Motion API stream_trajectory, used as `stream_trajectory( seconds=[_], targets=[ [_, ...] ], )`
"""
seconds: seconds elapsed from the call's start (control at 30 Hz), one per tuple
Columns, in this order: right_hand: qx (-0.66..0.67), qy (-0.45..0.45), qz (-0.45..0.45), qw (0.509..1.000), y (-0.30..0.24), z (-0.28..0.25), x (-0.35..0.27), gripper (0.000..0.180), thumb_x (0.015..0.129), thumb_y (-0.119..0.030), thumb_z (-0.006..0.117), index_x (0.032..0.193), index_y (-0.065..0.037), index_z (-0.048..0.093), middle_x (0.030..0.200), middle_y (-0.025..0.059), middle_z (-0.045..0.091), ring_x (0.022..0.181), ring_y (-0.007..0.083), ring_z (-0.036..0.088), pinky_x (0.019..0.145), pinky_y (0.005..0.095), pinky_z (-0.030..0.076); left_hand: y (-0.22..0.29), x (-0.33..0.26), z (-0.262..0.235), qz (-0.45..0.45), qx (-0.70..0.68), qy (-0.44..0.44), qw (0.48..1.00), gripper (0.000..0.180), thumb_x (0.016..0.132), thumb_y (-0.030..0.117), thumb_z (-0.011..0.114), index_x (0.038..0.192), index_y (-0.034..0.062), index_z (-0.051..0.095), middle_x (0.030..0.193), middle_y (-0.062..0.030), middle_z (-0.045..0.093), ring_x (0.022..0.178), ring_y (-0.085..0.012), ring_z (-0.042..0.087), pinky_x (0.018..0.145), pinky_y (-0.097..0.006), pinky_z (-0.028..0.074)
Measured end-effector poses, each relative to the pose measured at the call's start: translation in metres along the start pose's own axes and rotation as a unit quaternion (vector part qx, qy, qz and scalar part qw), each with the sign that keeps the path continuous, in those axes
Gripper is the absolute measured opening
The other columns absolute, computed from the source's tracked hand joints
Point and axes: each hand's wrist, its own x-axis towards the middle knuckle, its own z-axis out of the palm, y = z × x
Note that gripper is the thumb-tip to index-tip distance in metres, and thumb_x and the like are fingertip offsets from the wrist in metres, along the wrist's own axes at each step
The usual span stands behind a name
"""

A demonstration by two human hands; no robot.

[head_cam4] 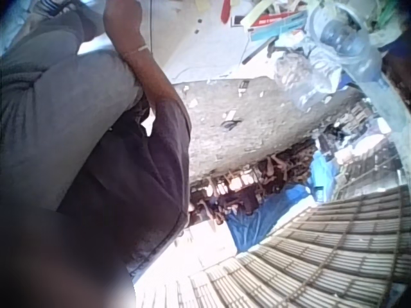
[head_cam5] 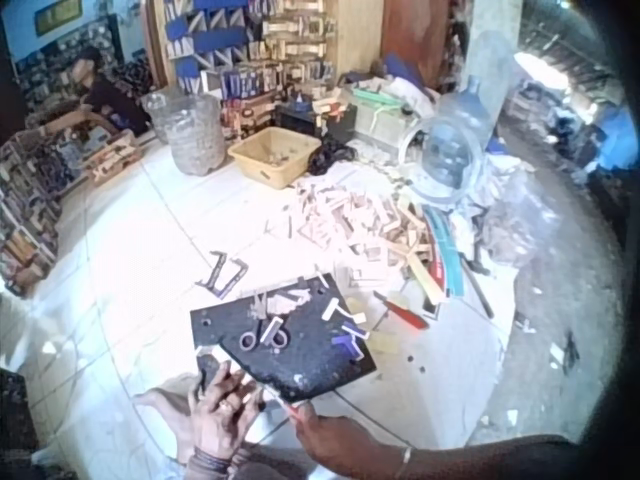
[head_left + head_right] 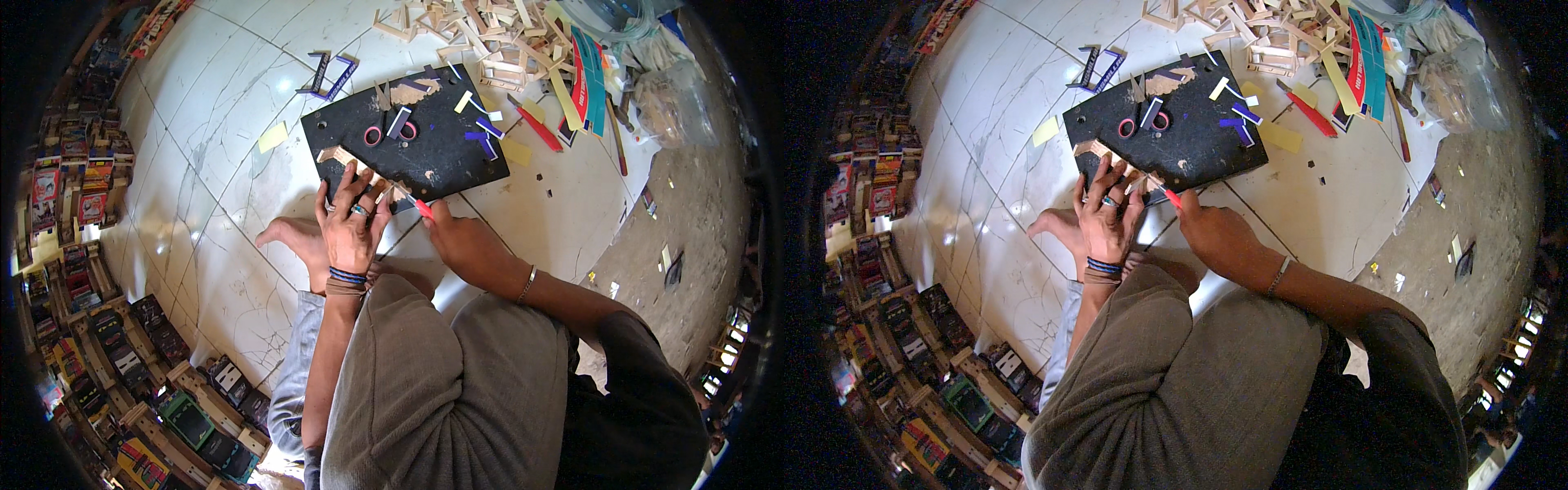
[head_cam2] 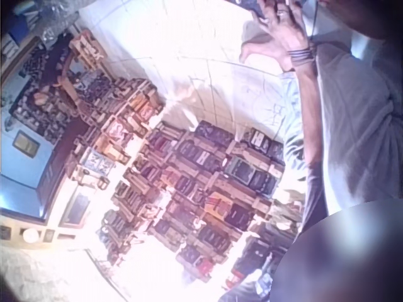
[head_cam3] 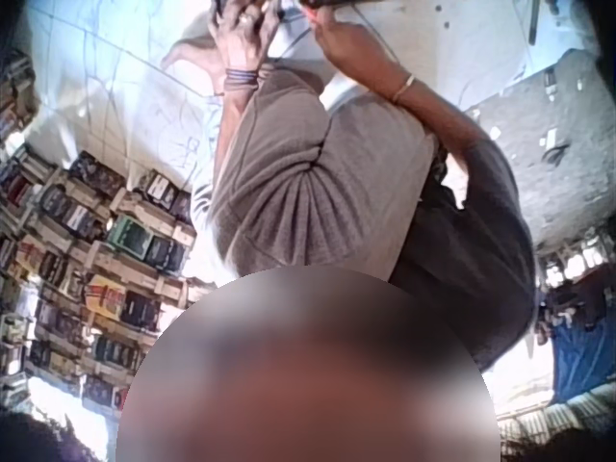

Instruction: The person carves a small wooden piece with a utility knife, then cuts a teal sticker with scissors and applies it to the wood. The person repeatedly inspects the sticker alignment and smooths it down.

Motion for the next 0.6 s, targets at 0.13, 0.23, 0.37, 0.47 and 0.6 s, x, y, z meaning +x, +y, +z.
stream_trajectory(
  seconds=[0.13, 0.23, 0.37, 0.47, 0.6],
  targets=[
    [0.0, -0.012, 0.004, 1.0, 0.0, 0.002, 0.001, 0.021, 0.103, -0.017, 0.047, 0.108, 0.003, 0.04, 0.068, 0.0225, 0.066, 0.063, 0.0406, 0.069, 0.054, 0.0507, 0.055, -0.001, 0.0, 0.0, 0.005, -0.001, 0.0, 1.0, 0.03, 0.086, 0.017, 0.075, 0.116, 0.0162, 0.075, 0.13, -0.0032, 0.069, 0.138, -0.0212, 0.052, 0.116, -0.051, 0.03],
    [0.006, 0.006, -0.009, 1.0, 0.001, 0.008, 0.002, 0.02, 0.1, -0.014, 0.049, 0.109, 0.002, 0.041, 0.069, 0.0222, 0.067, 0.064, 0.0395, 0.069, 0.055, 0.0504, 0.055, -0.002, 0.002, -0.002, 0.01, 0.008, -0.008, 1.0, 0.031, 0.086, 0.017, 0.075, 0.117, 0.0155, 0.075, 0.131, -0.0038, 0.068, 0.138, -0.0209, 0.052, 0.116, -0.051, 0.03],
    [-0.074, 0.022, -0.013, 0.997, 0.006, 0.022, 0.004, 0.024, 0.096, -0.011, 0.053, 0.113, 0.002, 0.042, 0.072, 0.0205, 0.068, 0.064, 0.0388, 0.07, 0.055, 0.0489, 0.056, -0.001, 0.002, -0.003, 0.012, 0.002, -0.01, 1.0, 0.03, 0.087, 0.017, 0.074, 0.116, 0.0137, 0.074, 0.132, -0.004, 0.068, 0.139, -0.0208, 0.051, 0.115, -0.051, 0.031],
    [-0.088, 0.038, -0.02, 0.995, 0.011, 0.03, 0.004, 0.028, 0.094, -0.011, 0.054, 0.114, 0.002, 0.042, 0.076, 0.0202, 0.068, 0.065, 0.0389, 0.07, 0.056, 0.0483, 0.056, -0.001, 0.003, -0.006, 0.005, -0.008, -0.017, 1.0, 0.03, 0.086, 0.018, 0.075, 0.115, 0.0115, 0.074, 0.132, -0.0054, 0.067, 0.14, -0.0223, 0.05, 0.117, -0.051, 0.029],
    [-0.088, 0.031, -0.016, 0.996, 0.016, 0.028, -0.005, 0.026, 0.096, -0.014, 0.054, 0.115, 0.0, 0.042, 0.08, 0.0208, 0.069, 0.066, 0.0394, 0.07, 0.058, 0.0497, 0.056, 0.001, 0.007, -0.016, -0.02, -0.102, 0.009, 0.995, 0.027, 0.089, 0.012, 0.074, 0.114, 0.0051, 0.072, 0.132, -0.012, 0.066, 0.136, -0.026, 0.053, 0.111, -0.044, 0.039]
  ],
)
